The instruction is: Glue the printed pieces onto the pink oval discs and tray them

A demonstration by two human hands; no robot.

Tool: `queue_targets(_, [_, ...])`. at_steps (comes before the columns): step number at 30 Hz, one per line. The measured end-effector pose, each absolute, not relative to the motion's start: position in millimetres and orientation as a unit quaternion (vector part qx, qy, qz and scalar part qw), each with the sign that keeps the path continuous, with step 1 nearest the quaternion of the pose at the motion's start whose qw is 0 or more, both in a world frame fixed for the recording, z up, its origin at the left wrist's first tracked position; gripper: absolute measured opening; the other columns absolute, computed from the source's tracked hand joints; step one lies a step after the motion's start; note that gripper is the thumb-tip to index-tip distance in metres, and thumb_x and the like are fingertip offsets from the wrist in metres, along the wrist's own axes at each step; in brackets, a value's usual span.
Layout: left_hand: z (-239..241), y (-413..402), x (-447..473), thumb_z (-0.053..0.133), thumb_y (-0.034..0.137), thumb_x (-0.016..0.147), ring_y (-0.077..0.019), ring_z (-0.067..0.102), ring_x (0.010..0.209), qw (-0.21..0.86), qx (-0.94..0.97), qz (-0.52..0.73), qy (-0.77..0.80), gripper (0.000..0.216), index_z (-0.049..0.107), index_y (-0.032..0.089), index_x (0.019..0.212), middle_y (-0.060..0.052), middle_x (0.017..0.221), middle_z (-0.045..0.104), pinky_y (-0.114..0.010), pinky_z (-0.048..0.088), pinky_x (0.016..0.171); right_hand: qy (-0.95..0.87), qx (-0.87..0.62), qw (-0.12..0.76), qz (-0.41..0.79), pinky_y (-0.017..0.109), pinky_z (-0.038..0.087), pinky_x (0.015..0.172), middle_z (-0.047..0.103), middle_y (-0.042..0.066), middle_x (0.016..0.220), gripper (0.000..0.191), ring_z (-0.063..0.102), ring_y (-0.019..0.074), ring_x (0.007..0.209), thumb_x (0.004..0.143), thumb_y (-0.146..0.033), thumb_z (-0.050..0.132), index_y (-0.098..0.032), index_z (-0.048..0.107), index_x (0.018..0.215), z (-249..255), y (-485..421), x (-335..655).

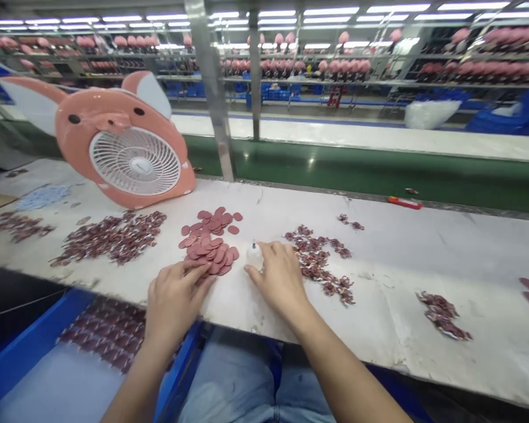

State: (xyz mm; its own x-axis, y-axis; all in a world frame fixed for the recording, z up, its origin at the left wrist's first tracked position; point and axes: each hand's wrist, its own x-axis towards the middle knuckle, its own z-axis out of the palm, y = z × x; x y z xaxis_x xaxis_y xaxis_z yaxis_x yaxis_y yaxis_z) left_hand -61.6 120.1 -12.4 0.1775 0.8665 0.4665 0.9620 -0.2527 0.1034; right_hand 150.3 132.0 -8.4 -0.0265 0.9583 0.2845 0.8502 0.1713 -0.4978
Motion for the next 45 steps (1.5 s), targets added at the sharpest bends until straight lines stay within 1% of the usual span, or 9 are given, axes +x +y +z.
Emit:
queue_targets(7, [-22.2, 131.7, -64.6, 0.059, 0.033, 0.089, -0.0285, 0.060, 0.089, 0.161, -0.772, -0.254, -0.560, 0.021, 0.076, 0.023, 0.096, -0.005, 0.097, 0.074, -0.039, 0.039, 0.072, -0.688, -0.589, 0.378, 0.193, 0.037, 0.052, 0.081, 0.063, 0.005, 0.103, 0.026, 0.062, 0.0189, 0.092, 0.093, -0.035, 0.059, -0.016, 0.058, 0.111, 6.0, 108.0, 165.3])
queue_targets(12, [-20.9, 133.7, -56.7, 0.058, 0.032, 0.090, -0.0312, 0.060, 0.096, 0.093, -0.785, -0.229, -0.569, 0.023, 0.075, 0.025, 0.105, -0.005, 0.104, 0.075, -0.043, 0.037, 0.077, -0.641, -0.555, 0.455, 0.273, 0.031, 0.049, 0.076, 0.062, 0.002, 0.095, 0.019, 0.059, 0.0183, 0.085, 0.087, -0.029, 0.059, -0.021, 0.056, 0.104, 2.6, 76.2, 174.6])
queue_targets(18, [-6.2, 117.3, -41.9, 0.061, 0.037, 0.087, -0.0299, 0.060, 0.101, -0.178, -0.668, -0.402, -0.600, 0.023, 0.078, 0.024, 0.094, -0.009, 0.100, 0.074, -0.046, 0.040, 0.092, -0.569, -0.503, 0.533, 0.373, 0.028, 0.046, 0.069, 0.056, 0.000, 0.089, 0.024, 0.054, 0.0174, 0.079, 0.088, -0.032, 0.054, -0.025, 0.052, 0.110, -15.1, 50.1, 178.1])
queue_targets(23, [5.1, 81.7, -25.1, 0.058, 0.044, 0.088, -0.0170, 0.063, 0.065, -0.403, -0.574, -0.419, -0.577, 0.032, 0.077, 0.019, 0.090, -0.006, 0.075, 0.074, -0.027, 0.050, 0.059, -0.515, -0.471, 0.540, 0.470, 0.021, 0.042, 0.056, 0.054, -0.004, 0.077, 0.020, 0.049, 0.0120, 0.064, 0.087, -0.033, 0.062, -0.025, 0.051, 0.101, -3.2, 46.3, 170.6])
queue_targets(28, [17.0, 53.1, -14.4, 0.072, 0.039, 0.079, -0.0140, 0.059, 0.059, -0.603, -0.460, -0.419, -0.500, 0.021, 0.079, 0.019, 0.081, -0.004, 0.065, 0.071, -0.023, 0.046, 0.055, -0.488, -0.429, 0.503, 0.570, 0.024, 0.047, 0.063, 0.061, -0.002, 0.079, 0.029, 0.057, 0.0139, 0.069, 0.076, -0.030, 0.078, -0.023, 0.054, 0.091, 15.0, 51.2, 161.9])
queue_targets(32, [11.6, 34.0, -12.3, 0.073, 0.032, 0.080, -0.0162, 0.065, 0.067, -0.608, -0.463, -0.433, -0.478, 0.015, 0.079, 0.024, 0.090, -0.005, 0.075, 0.075, -0.025, 0.050, 0.062, -0.437, -0.408, 0.475, 0.645, 0.029, 0.049, 0.065, 0.063, -0.001, 0.076, 0.033, 0.062, 0.0175, 0.068, 0.073, -0.028, 0.081, -0.021, 0.054, 0.090, 13.5, 47.1, 157.0])
queue_targets(38, [-16.6, 13.5, -3.1, 0.087, 0.018, 0.062, -0.0189, 0.066, 0.087, -0.400, -0.569, -0.590, -0.410, 0.054, 0.072, 0.038, 0.110, -0.001, 0.096, 0.074, -0.030, 0.053, 0.080, -0.301, -0.414, 0.498, 0.701, 0.022, 0.042, 0.056, 0.056, -0.004, 0.074, 0.037, 0.056, 0.0133, 0.066, 0.081, -0.042, 0.073, -0.026, 0.046, 0.102, 5.2, 23.0, 138.0])
queue_targets(42, [-23.8, 11.8, 0.5, 0.081, 0.019, 0.070, -0.0184, 0.066, 0.090, -0.340, -0.593, -0.611, -0.400, 0.047, 0.071, 0.038, 0.112, -0.002, 0.099, 0.074, -0.030, 0.052, 0.082, -0.275, -0.415, 0.495, 0.712, 0.021, 0.040, 0.053, 0.051, -0.005, 0.069, 0.041, 0.048, 0.0106, 0.058, 0.079, -0.046, 0.074, -0.025, 0.047, 0.103, 4.5, 14.8, 128.6])
queue_targets(45, [-24.2, 11.7, -1.3, 0.079, 0.027, 0.074, -0.0210, 0.066, 0.099, -0.401, -0.522, -0.624, -0.422, 0.034, 0.073, 0.035, 0.107, -0.004, 0.106, 0.074, -0.032, 0.051, 0.087, -0.281, -0.428, 0.492, 0.704, 0.021, 0.038, 0.047, 0.053, -0.004, 0.074, 0.050, 0.046, 0.0113, 0.056, 0.081, -0.053, 0.069, -0.027, 0.042, 0.115, 2.7, 13.2, 131.4])
